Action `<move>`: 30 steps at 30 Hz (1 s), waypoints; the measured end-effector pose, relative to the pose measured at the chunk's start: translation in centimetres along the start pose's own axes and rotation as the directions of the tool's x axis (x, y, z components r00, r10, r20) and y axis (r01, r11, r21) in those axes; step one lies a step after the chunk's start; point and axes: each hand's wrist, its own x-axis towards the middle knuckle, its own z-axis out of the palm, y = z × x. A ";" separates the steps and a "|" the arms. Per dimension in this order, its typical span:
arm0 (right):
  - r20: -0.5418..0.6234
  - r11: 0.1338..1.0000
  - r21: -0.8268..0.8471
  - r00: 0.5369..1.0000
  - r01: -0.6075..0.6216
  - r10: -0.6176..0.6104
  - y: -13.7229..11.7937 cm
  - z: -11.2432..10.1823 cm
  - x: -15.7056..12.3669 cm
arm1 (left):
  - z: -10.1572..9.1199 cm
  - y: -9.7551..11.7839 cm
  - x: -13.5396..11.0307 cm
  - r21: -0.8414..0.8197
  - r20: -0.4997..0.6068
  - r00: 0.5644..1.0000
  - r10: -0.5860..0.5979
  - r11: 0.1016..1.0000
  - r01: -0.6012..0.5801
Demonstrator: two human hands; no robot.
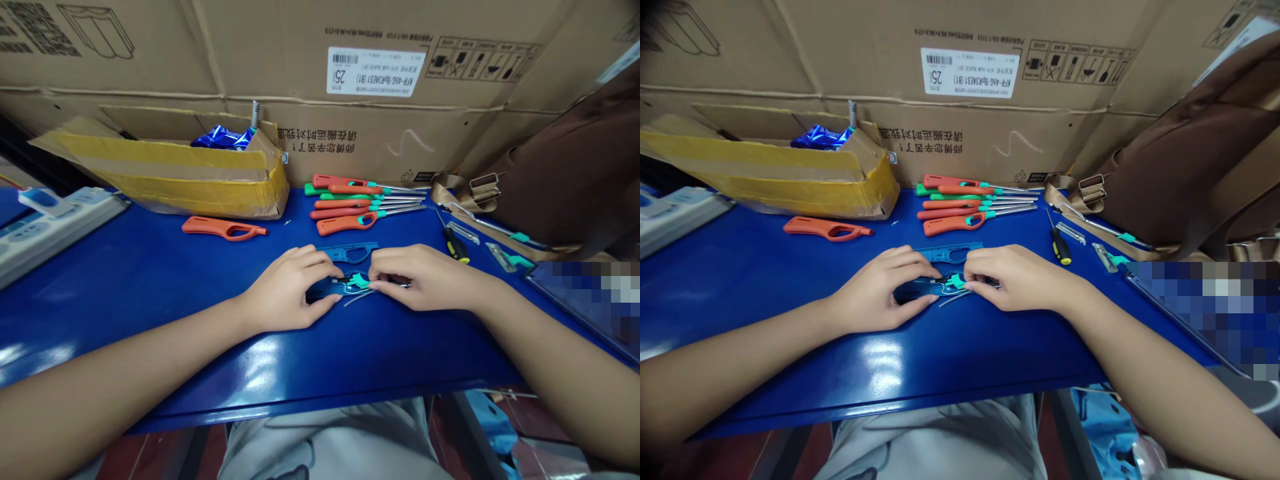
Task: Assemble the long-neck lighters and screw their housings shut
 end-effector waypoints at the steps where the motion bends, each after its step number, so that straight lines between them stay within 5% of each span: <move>1: -0.016 1.000 0.009 1.000 0.012 -0.012 0.0 0.0 0.0 | 0.0 0.0 0.0 -0.001 -0.002 1.000 0.001 1.000 -0.001; 14: -0.105 0.998 0.003 0.993 0.061 -0.060 -0.3 0.0 0.1 | 0.0 0.0 0.0 -0.012 -0.001 1.000 -0.003 1.000 0.003; 30: 0.010 1.000 -0.008 1.000 -0.002 0.002 0.4 0.4 0.4 | 0.0 0.0 0.0 -0.010 -0.005 1.000 -0.007 1.000 0.007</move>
